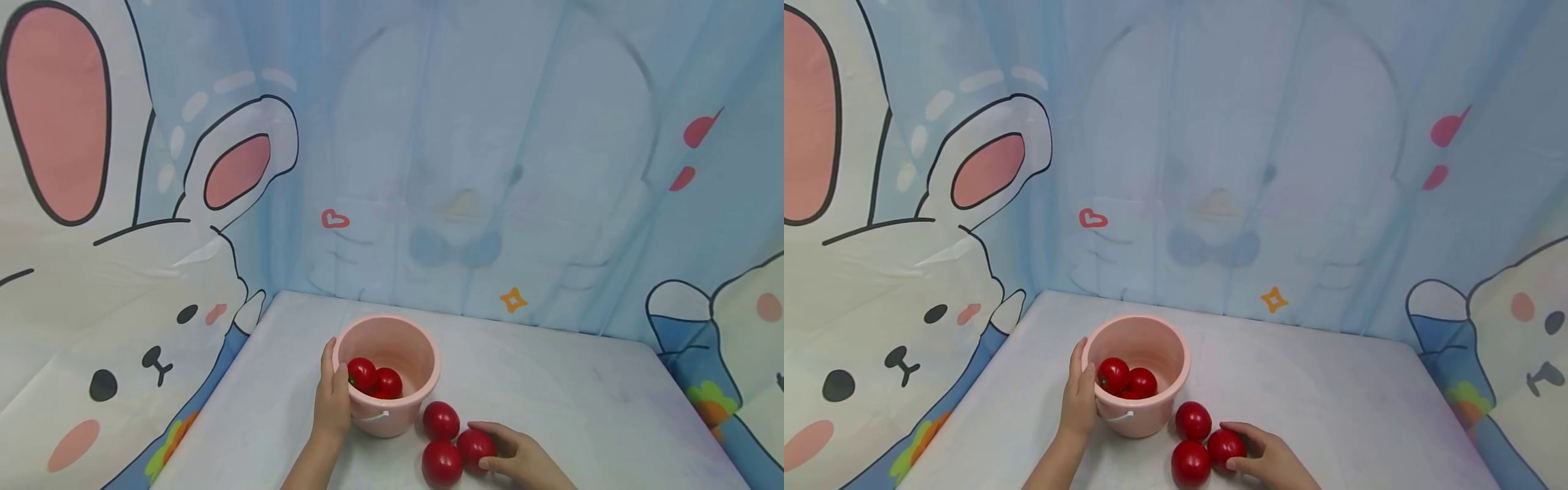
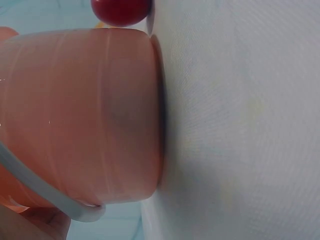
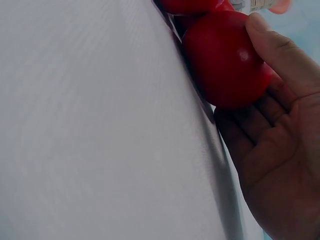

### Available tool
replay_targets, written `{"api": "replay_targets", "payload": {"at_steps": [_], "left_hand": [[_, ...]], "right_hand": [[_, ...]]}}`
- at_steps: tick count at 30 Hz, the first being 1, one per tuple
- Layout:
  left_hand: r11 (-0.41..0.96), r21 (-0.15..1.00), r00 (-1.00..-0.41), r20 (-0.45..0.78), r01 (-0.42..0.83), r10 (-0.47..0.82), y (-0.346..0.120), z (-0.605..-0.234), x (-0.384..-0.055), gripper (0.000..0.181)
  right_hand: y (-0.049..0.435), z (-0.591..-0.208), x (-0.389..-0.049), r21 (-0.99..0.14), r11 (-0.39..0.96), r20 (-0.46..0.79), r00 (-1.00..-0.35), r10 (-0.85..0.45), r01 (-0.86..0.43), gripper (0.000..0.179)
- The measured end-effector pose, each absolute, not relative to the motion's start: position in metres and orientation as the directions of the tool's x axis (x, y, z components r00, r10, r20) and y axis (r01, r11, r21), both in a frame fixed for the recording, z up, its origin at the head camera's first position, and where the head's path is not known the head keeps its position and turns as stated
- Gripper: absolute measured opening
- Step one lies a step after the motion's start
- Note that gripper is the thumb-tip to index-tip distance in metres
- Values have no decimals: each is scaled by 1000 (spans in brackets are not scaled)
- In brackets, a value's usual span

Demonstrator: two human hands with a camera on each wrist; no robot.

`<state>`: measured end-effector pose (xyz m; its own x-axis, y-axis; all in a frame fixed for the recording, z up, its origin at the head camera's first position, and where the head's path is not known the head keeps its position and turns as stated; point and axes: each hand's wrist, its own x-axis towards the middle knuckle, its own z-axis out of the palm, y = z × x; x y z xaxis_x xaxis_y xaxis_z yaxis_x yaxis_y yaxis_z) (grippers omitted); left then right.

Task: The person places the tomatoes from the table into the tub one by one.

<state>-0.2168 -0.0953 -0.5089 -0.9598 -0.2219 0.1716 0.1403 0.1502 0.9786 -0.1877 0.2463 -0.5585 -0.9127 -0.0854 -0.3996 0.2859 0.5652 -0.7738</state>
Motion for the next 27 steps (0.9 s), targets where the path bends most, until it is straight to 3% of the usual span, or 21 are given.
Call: {"api": "replay_targets", "payload": {"at_steps": [7,16,27], "left_hand": [[154,978,-960,175,143,-219,-95,-508,-216,55],[161,977,-958,177,143,-226,-95,-507,-216,57],[159,976,-959,181,148,-219,-95,-506,-216,57]], "right_hand": [[251,-550,-189,-798,551,-362,-925,-113,245,91],[253,-509,-203,-830,556,-188,-956,-223,33,69],[254,-489,-213,-837,544,-108,-956,-272,-60,66]]}}
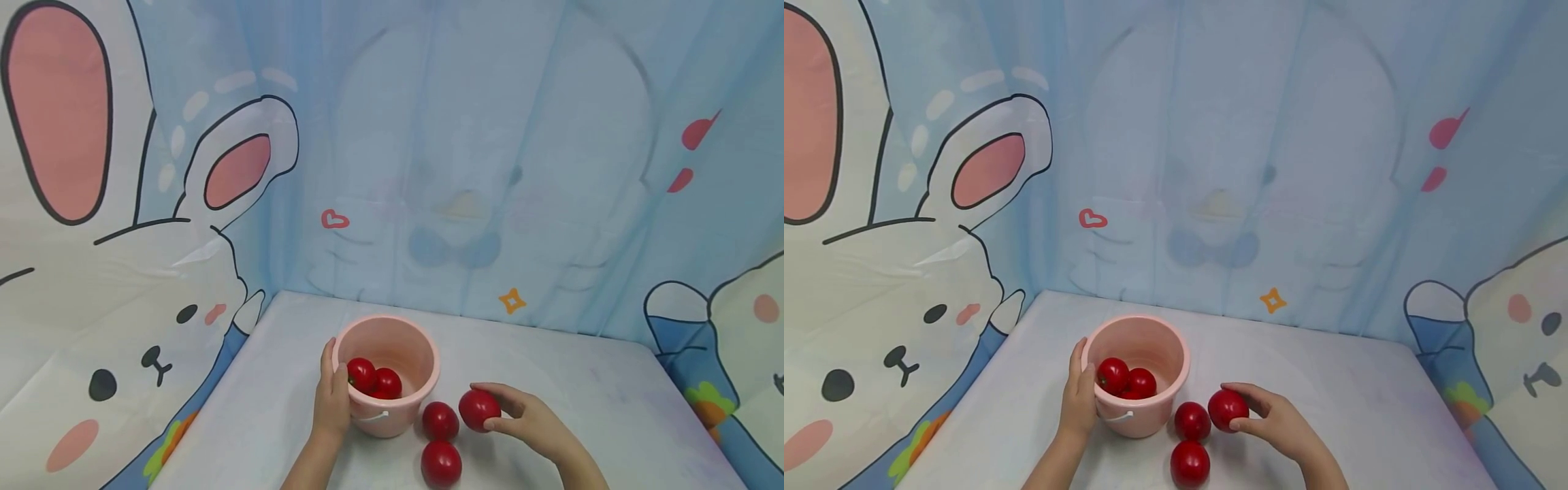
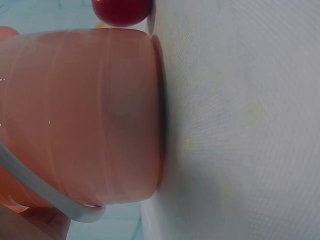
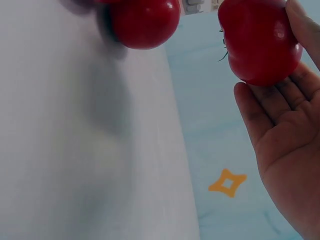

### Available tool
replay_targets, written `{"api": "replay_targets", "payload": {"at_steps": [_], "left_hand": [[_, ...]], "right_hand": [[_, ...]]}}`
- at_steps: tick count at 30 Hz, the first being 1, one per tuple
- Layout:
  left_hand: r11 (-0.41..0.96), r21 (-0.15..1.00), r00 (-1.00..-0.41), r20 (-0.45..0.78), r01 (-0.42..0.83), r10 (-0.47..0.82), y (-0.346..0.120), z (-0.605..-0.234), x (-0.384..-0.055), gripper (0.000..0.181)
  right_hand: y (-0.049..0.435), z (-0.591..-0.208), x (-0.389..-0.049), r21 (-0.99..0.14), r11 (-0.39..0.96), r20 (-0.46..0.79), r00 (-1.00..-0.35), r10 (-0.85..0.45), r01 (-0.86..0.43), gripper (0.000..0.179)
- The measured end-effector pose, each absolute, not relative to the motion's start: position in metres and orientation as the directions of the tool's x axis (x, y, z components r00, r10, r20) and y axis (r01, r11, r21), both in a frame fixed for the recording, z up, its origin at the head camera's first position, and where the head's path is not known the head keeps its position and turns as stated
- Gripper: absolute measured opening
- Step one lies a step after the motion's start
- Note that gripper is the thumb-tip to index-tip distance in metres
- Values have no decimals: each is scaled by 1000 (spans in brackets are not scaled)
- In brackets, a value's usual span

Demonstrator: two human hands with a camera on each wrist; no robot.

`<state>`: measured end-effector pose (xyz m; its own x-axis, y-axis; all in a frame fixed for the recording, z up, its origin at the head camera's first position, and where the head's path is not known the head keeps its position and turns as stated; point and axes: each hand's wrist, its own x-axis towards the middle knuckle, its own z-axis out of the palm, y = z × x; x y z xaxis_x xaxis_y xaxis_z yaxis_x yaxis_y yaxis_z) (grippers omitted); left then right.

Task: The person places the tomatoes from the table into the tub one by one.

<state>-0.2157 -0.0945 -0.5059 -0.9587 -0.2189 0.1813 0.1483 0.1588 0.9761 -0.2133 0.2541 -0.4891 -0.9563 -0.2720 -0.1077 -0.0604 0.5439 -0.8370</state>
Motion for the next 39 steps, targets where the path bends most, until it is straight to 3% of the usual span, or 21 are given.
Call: {"api": "replay_targets", "payload": {"at_steps": [9,26,31,39], "left_hand": [[158,978,-959,173,140,-225,-95,-508,-217,57],[167,976,-959,176,140,-223,-95,-507,-216,56],[166,976,-958,177,142,-223,-95,-507,-216,56],[161,977,-958,176,142,-225,-94,-507,-215,58]], "right_hand": [[256,-474,-220,-840,522,-46,-940,-339,-147,57],[255,-443,-232,-834,515,-16,-924,-383,-199,57],[258,-431,-241,-838,482,9,-889,-459,-257,58],[264,-414,-259,-868,359,34,-765,-644,-342,54]]}}
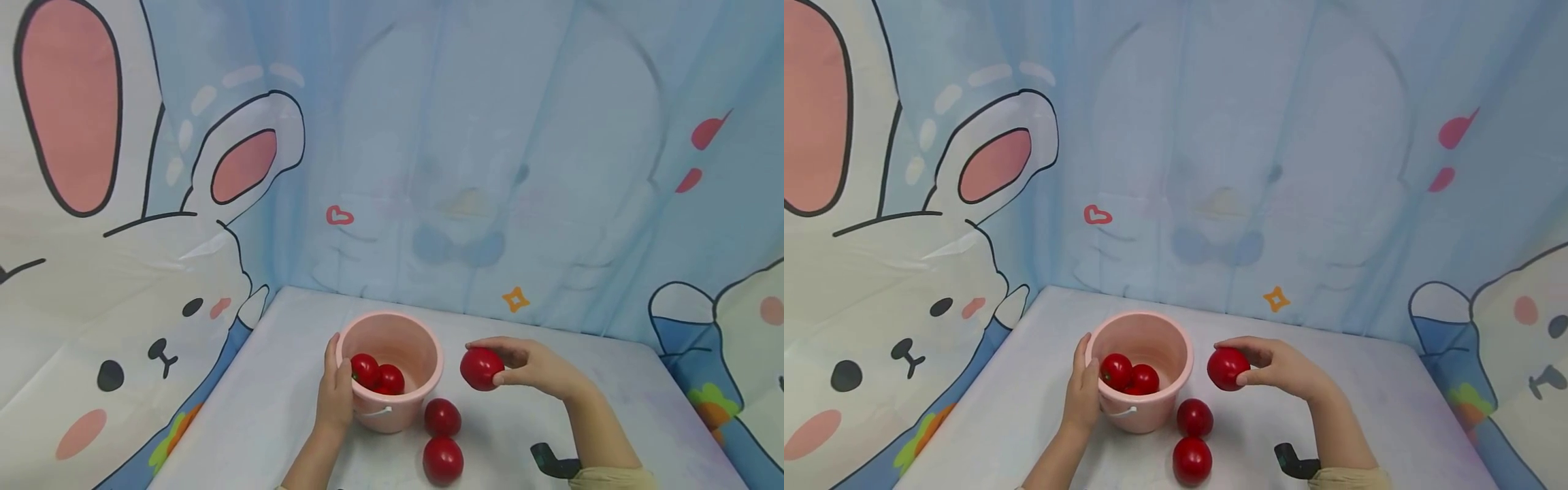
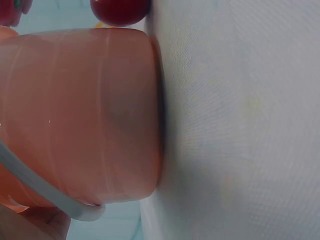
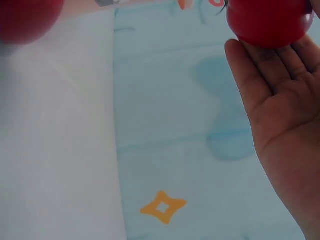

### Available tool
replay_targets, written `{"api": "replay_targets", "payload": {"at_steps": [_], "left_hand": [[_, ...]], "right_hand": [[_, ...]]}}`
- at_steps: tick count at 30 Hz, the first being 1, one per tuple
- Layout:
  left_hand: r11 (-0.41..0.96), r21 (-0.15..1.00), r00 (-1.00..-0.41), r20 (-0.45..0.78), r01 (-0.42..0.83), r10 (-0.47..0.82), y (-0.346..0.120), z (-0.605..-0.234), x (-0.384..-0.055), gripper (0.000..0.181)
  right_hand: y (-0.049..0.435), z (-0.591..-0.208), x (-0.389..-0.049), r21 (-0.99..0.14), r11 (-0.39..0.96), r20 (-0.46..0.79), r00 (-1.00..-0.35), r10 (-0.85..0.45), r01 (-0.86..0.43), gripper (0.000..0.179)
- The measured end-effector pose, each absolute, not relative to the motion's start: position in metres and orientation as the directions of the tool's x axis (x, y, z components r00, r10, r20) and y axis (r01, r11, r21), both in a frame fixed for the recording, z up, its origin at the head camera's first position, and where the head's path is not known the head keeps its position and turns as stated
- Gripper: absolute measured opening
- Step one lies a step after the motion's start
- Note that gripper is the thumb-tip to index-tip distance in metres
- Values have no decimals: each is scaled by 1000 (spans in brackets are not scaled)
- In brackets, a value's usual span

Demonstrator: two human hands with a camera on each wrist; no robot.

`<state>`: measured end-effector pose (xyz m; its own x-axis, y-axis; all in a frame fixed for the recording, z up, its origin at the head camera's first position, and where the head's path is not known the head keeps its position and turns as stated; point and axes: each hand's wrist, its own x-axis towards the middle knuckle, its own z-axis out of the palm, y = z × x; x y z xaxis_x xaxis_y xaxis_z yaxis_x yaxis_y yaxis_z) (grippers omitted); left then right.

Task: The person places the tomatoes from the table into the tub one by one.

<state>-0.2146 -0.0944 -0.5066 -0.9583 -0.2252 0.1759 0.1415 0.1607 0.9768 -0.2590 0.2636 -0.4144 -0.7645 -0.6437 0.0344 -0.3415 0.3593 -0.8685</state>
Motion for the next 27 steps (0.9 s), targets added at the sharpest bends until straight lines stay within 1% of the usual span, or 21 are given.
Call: {"api": "replay_targets", "payload": {"at_steps": [6,11,17,21,27], "left_hand": [[165,978,-960,161,125,-228,-95,-507,-216,58],[154,978,-958,172,139,-227,-95,-506,-215,60],[146,979,-957,173,142,-231,-95,-504,-215,63],[144,979,-958,176,145,-226,-95,-505,-216,61],[147,978,-958,181,151,-221,-96,-507,-217,59]], "right_hand": [[263,-406,-271,-877,321,19,-694,-720,-357,52],[258,-400,-280,-874,302,25,-655,-755,-382,50],[244,-390,-292,-872,325,-20,-636,-771,-366,50],[232,-386,-303,-875,299,-9,-605,-796,-380,50],[208,-377,-317,-875,306,-25,-597,-802,-374,51]]}}
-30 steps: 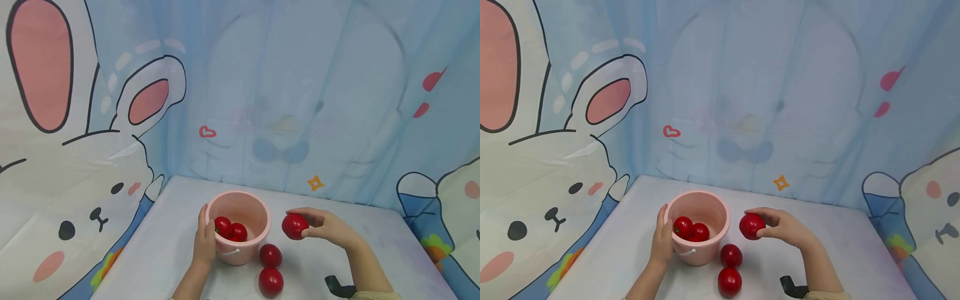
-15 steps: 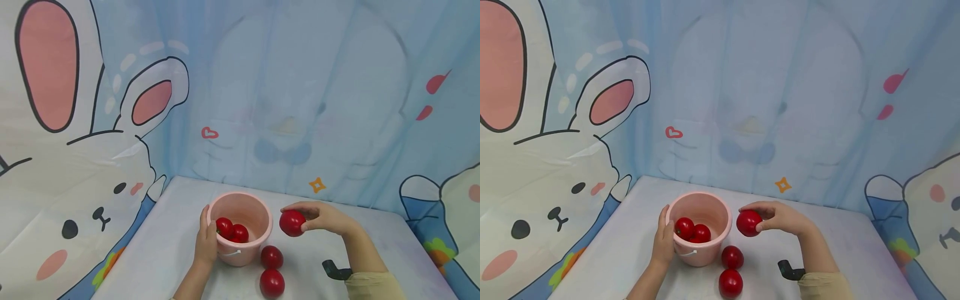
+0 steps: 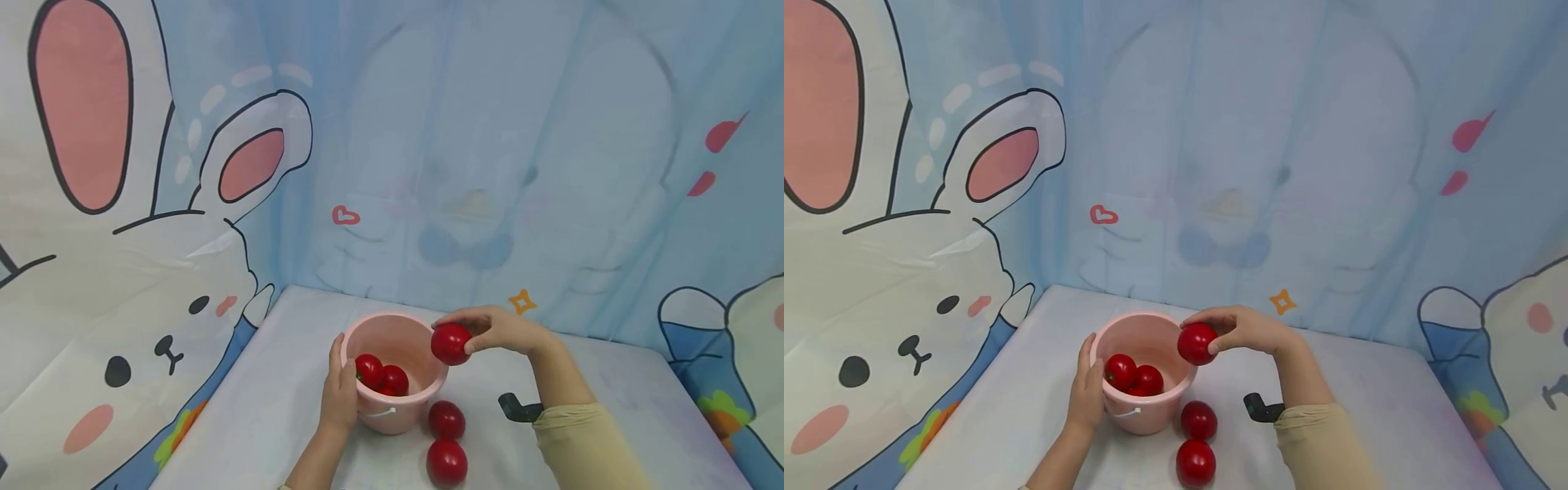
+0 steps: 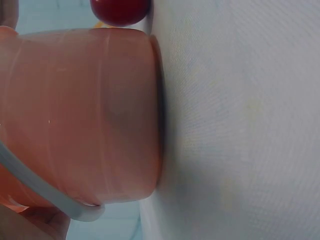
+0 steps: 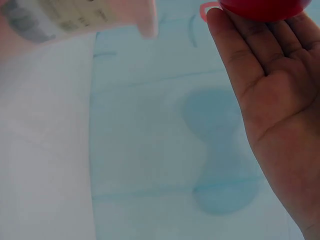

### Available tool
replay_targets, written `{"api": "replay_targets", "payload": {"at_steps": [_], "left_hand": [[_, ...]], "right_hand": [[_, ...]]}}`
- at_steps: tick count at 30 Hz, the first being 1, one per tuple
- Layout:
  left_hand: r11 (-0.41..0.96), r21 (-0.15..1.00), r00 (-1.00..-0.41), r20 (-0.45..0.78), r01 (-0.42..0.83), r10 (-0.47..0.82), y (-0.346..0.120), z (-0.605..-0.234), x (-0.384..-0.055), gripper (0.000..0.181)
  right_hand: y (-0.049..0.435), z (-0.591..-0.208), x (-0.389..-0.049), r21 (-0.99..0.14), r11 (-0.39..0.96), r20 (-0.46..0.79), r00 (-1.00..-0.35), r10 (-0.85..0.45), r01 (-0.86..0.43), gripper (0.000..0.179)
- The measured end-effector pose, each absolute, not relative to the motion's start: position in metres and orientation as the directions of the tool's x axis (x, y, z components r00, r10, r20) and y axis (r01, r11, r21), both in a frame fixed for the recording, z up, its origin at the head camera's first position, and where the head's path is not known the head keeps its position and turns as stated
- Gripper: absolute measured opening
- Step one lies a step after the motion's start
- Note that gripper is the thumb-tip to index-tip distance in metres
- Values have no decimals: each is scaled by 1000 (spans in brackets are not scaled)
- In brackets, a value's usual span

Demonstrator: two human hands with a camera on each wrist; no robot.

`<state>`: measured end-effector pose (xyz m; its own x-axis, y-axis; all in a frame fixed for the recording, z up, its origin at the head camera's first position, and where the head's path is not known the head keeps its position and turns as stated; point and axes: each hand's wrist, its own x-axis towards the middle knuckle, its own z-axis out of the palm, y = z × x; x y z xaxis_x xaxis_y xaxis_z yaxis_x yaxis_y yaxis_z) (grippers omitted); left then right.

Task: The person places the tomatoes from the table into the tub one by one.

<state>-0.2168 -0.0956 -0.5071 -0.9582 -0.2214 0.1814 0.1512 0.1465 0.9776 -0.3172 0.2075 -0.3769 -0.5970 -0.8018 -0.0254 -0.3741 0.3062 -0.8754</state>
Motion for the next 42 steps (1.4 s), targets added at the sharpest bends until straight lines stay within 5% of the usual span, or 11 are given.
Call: {"api": "replay_targets", "payload": {"at_steps": [13,42], "left_hand": [[149,979,-964,169,140,-207,-93,-504,-216,61],[175,972,-958,192,156,-213,-98,-508,-219,63]], "right_hand": [[157,-359,-344,-859,312,-61,-524,-849,-406,51],[55,-389,-363,-727,586,-374,-509,-775,-358,46]]}}
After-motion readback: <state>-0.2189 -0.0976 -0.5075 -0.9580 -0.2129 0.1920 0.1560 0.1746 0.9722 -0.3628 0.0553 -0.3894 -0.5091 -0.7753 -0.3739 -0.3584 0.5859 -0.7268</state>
